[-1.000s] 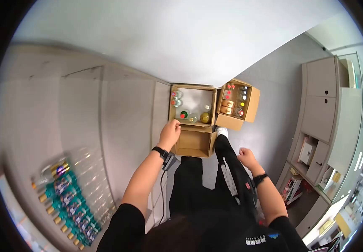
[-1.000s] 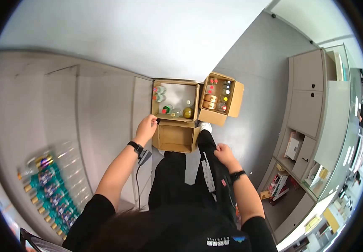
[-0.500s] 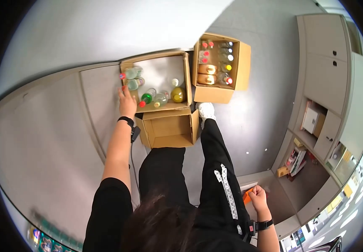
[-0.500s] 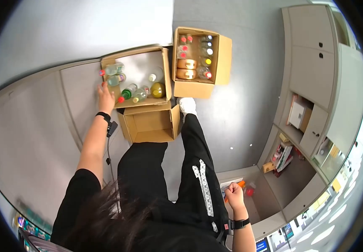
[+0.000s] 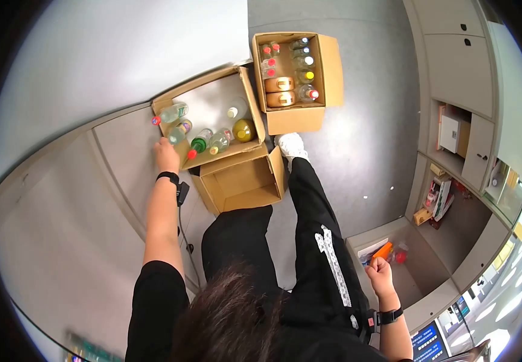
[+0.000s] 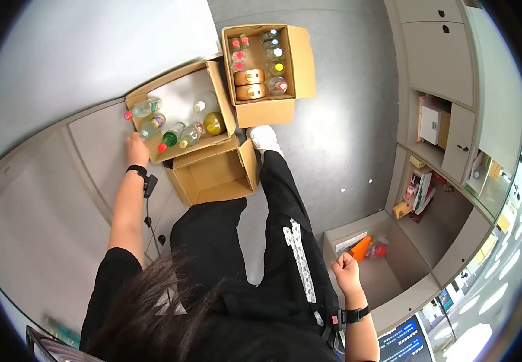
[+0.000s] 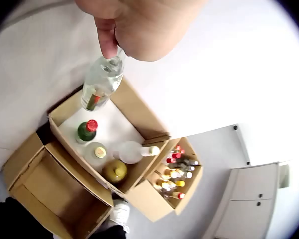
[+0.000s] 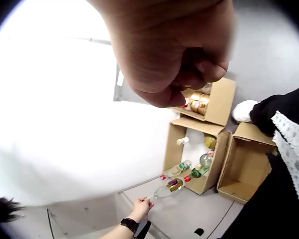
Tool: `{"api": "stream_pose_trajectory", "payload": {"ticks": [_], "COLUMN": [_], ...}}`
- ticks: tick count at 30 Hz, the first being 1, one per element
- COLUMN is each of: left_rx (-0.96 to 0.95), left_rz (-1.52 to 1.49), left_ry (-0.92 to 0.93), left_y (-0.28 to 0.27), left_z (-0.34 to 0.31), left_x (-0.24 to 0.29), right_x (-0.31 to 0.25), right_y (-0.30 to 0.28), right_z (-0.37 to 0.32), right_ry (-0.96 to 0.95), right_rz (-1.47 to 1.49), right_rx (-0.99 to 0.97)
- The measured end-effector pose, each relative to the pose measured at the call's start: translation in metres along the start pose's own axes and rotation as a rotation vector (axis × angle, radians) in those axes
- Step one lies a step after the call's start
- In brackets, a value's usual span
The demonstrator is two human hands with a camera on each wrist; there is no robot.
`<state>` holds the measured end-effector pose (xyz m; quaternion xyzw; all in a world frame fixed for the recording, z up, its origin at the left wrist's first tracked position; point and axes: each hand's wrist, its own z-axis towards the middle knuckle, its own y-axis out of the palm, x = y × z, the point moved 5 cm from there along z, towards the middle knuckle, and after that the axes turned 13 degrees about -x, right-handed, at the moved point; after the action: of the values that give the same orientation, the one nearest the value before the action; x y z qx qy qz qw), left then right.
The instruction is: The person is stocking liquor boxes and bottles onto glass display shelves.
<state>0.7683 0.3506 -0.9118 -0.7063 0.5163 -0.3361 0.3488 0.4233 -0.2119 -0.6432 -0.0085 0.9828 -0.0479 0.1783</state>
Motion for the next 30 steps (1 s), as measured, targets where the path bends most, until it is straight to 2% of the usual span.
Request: {"api": "stream_pose_trajectory", "payload": {"ticks": [4,6,9,12,15,17,19,21,22,23,24,25,27,30], "left_rx": [0.081,0.127,0.127,0.161,0.167,0.169,0.141,0.097,0.056,0.075,0.076,0.077,0.121,0.203], "left_rz": [-0.066,-0.073,-0.176,-0.255,-0.325,-0.357,-0.396,-0.446,-0.452,-0.45,-0.459,-0.464,-0.491,-0.552], "left_ry": [0.024,0.059,0.004,0.083,0.138,0.183,0.181,0.217,0.235,0.227,0.297,0.368,0.377,0.395], "left_y": [-0.007,-0.033,-0.072,-0.097,-0.146,-0.176,-0.206,-0.266,-0.285,-0.293,-0.304,-0.322,-0.366,-0.41], "left_z": [-0.027,-0.054,-0.098,-0.138,-0.199,-0.236,-0.269,-0.339,-0.361,-0.375,-0.39,-0.412,-0.46,-0.507], "left_x": [-0.008,0.002,0.01,0.012,0.033,0.049,0.073,0.107,0.121,0.129,0.141,0.152,0.171,0.194], "right_x": [-0.005,-0.039,-0.087,-0.143,-0.196,-0.222,-0.242,-0.264,-0.272,-0.281,-0.297,-0.296,-0.315,-0.331], "right_y": [0.009,0.021,0.037,0.055,0.079,0.1,0.123,0.165,0.174,0.187,0.197,0.208,0.221,0.24], "right_z": [0.005,0.007,0.013,0.017,0.012,0.011,0.017,-0.004,-0.019,-0.031,-0.044,-0.049,-0.099,-0.14], "right_ry": [-0.04,-0.102,-0.236,-0.314,-0.421,-0.572,-0.593,-0.739,-0.755,-0.922,-1.115,-1.088,-1.273,-1.233], "right_rz": [0.027,-0.042,-0.138,-0.203,-0.433,-0.547,-0.6,-0.706,-0.714,-0.799,-0.896,-0.973,-1.011,-1.075], "right_rx": [-0.067,-0.089,-0.166,-0.249,-0.323,-0.376,-0.513,-0.754,-0.764,-0.802,-0.851,-0.965,-1.091,-1.329]}}
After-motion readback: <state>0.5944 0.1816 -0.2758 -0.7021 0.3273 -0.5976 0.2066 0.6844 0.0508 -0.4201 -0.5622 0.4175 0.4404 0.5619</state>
